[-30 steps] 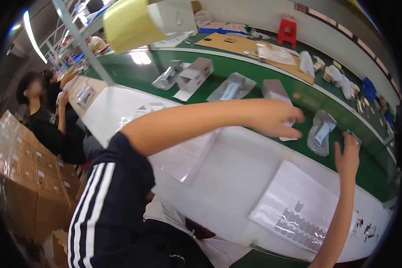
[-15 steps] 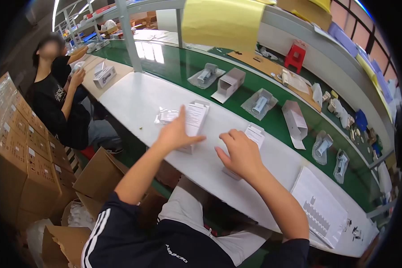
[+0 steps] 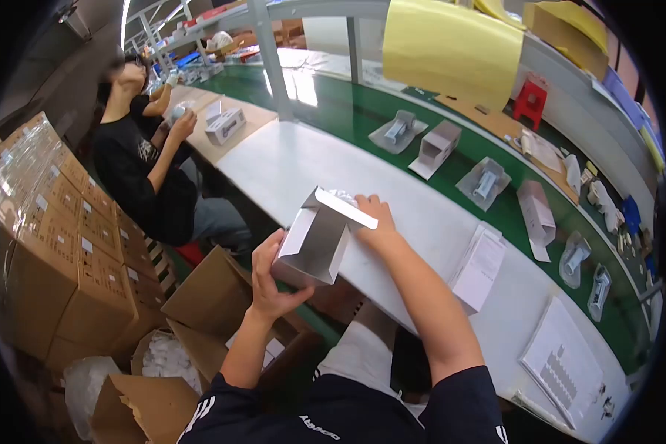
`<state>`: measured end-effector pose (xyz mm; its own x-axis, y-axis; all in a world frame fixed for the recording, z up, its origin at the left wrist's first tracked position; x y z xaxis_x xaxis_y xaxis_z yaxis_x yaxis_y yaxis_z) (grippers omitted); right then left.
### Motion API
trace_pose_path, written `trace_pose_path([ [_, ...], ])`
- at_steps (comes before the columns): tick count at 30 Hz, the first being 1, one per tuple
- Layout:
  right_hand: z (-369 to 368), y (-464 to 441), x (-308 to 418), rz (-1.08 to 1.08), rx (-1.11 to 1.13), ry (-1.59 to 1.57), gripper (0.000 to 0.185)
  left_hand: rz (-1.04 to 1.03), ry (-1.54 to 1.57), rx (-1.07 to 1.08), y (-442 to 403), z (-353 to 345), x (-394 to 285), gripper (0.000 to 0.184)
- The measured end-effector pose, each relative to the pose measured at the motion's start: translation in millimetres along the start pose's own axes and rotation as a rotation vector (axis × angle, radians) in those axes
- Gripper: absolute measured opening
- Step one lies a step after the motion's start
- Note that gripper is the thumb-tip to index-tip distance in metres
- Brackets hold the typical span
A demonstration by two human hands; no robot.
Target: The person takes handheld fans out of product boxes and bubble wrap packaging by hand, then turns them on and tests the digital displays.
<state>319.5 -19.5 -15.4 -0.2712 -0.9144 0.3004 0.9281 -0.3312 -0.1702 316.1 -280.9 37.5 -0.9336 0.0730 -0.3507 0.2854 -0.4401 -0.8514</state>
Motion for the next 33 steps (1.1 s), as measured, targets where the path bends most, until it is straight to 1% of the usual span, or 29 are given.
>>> trace_pose_path([
  [1, -6, 1, -1, 0.012, 0.021, -0.022, 0.038, -0.009, 0.05, -0.016, 7, -1, 2, 0.109],
  [3, 7, 6, -9, 0.03, 0.041, -0.042, 0.03, -0.035, 0.033, -0.002, 6, -5, -3, 0.109],
  [4, 31, 16, -16, 0.041, -0.154, -0.208, 0.025, -0.064, 0.029, 0.002, 0, -6, -4, 0.109],
  [6, 111, 60, -14, 0.018, -0.48, -0.584, 0.024, -0.006, 0.005, 0.02, -3, -15, -7, 0.109],
  [7, 155, 89, -5, 0.018, -0.622, -0.667, 0.025, 0.022, -0.006, 0.025, -6, -21, -7, 0.109],
  [8, 181, 113, -2, 0.01, -0.683, -0.78, 0.027, 0.068, -0.005, 0.05, -6, -27, -6, 0.108],
  [10, 234, 167, 25, 0.233, -0.827, -0.34, 0.031, 0.043, -0.053, 0.11, -18, -42, -22, 0.107],
  [11, 244, 182, 30, 0.26, -0.739, -0.261, 0.031, 0.018, -0.071, 0.144, -26, -53, -30, 0.106],
  [13, 253, 207, 36, 0.305, -0.563, -0.118, 0.031, -0.006, -0.005, 0.172, -31, -72, -45, 0.105],
  [14, 250, 212, 34, 0.253, -0.547, 0.001, 0.022, -0.024, 0.016, 0.187, -33, -81, -54, 0.105],
  [15, 248, 218, 30, 0.257, -0.526, 0.043, 0.019, -0.04, 0.033, 0.202, -36, -88, -62, 0.105],
  [18, 246, 232, 17, 0.291, -0.436, 0.141, 0.009, -0.196, 0.066, 0.3, -43, -106, -90, 0.105],
  [21, 239, 239, -2, 0.227, -0.295, -0.088, 0.024, -0.289, 0.109, 0.391, -46, -118, -104, 0.106],
  [23, 229, 243, -15, 0.257, -0.198, -0.156, 0.027, -0.341, 0.146, 0.421, -45, -127, -122, 0.106],
  [25, 238, 248, -19, 0.207, -0.243, -0.242, 0.025, -0.338, 0.196, 0.403, -42, -130, -129, 0.105],
  [28, 241, 267, -29, 0.062, -0.598, -0.445, 0.019, -0.141, 0.258, 0.353, -33, -136, -123, 0.103],
  [31, 225, 279, -40, 0.085, -0.46, -0.363, 0.018, -0.15, 0.247, 0.346, -34, -143, -133, 0.1],
  [32, 222, 281, -44, 0.108, -0.354, -0.447, 0.021, -0.186, 0.233, 0.377, -34, -145, -138, 0.1],
  [33, 217, 282, -47, 0.149, -0.255, -0.46, 0.022, -0.22, 0.218, 0.413, -34, -148, -145, 0.1],
])
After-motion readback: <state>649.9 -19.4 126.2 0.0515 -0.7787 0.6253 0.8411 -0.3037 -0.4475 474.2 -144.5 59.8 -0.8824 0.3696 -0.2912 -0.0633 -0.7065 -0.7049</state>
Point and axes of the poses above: each hand's wrist, its own y-axis away from the middle knuckle, its own z-axis out of the back of the hand, x = y × z, the point moved 6 cm from there along -y, towards the middle knuckle, and after that the axes turned 1 degree about -y, right-handed, at the moved point
